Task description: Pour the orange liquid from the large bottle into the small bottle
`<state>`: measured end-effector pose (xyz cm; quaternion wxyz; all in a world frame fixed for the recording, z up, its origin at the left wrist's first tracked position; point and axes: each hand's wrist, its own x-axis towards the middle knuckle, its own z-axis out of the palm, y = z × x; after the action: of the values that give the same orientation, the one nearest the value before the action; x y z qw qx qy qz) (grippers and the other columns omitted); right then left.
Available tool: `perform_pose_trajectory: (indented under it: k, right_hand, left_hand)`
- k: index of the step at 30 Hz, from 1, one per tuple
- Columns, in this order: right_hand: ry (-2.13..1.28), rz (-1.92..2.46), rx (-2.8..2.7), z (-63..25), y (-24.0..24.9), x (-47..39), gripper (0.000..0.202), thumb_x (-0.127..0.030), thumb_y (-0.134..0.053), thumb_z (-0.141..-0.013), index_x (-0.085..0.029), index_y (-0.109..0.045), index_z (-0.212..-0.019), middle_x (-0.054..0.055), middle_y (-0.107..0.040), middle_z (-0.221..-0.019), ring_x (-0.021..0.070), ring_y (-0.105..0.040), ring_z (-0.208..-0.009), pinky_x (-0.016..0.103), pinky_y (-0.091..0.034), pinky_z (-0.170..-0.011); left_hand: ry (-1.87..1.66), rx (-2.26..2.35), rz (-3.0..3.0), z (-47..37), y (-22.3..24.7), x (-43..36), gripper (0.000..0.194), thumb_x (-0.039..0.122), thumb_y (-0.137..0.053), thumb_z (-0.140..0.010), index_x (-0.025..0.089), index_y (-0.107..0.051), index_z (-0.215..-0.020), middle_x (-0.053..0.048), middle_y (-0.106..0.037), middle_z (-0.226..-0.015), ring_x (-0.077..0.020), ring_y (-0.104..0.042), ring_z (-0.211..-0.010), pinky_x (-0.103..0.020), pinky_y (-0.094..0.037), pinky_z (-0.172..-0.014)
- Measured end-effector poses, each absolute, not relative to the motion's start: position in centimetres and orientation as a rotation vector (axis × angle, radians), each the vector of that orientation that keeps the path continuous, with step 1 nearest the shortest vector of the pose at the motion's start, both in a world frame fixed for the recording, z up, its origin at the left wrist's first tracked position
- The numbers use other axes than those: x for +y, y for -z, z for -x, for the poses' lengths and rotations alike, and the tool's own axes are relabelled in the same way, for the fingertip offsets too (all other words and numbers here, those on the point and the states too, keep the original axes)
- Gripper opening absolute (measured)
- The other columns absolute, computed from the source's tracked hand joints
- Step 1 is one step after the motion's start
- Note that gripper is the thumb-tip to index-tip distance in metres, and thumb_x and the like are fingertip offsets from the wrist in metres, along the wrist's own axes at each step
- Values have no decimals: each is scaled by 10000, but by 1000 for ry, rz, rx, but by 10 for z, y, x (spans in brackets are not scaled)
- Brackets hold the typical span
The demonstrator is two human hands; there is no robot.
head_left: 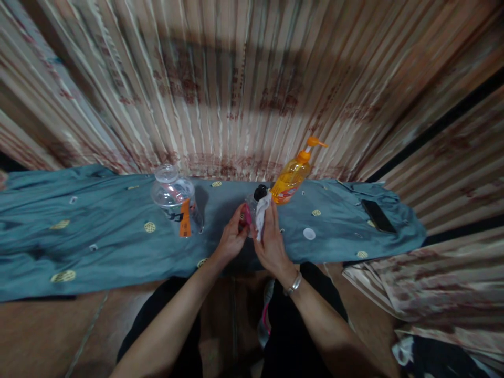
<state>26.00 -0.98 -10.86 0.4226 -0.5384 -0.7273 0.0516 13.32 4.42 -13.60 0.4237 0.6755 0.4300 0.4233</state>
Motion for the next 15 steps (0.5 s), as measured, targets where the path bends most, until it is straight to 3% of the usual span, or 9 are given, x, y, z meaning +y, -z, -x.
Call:
perform_pose_trajectory:
  k: [3, 8, 12, 15]
  right_hand:
    - [-95, 1341, -1874, -261, 111, -7, 668, -171, -340, -936, -159, 27, -1493, 122, 24, -1576, 245, -3, -1455, 493, -199, -1173]
    - [-103, 1407, -1865, -260, 136, -9, 691, -162, -329, -930, -126, 81, -1485, 146, 34, -1572, 262, 1, -1453, 511, -216, -1164]
    - [-265, 1472, -1796, -257, 164, -13, 679, -255, -370, -937, -71, -13, -1484, 199, -97, -1553, 277, -83, -1448, 517, -224, -1157]
    - [-448, 1456, -1760, -258, 173, -16, 635, -316, -390, -938, -97, -137, -1478, 184, -216, -1527, 261, -183, -1431, 493, -234, -1157]
  left_hand:
    - [-1080, 1074, -1703, -131, 140, 50, 463, 353, -556, -862, 191, -447, -1281, -106, -568, -1181, -202, -611, -924, -417, -539, -793]
    - [-1178, 1089, -1713, -132, 152, 60, 456, 348, -588, -839, 186, -482, -1251, -113, -524, -1254, -266, -539, -1112, -515, -464, -931]
    - [-1240, 1058, -1660, -138, 161, 60, 503, 338, -592, -836, 202, -441, -1296, -121, -472, -1326, -291, -499, -1176, -536, -447, -954]
    - [-1262, 1030, -1602, -141, 162, 58, 544, 321, -618, -819, 205, -425, -1314, -125, -462, -1342, -301, -487, -1195, -541, -448, -956]
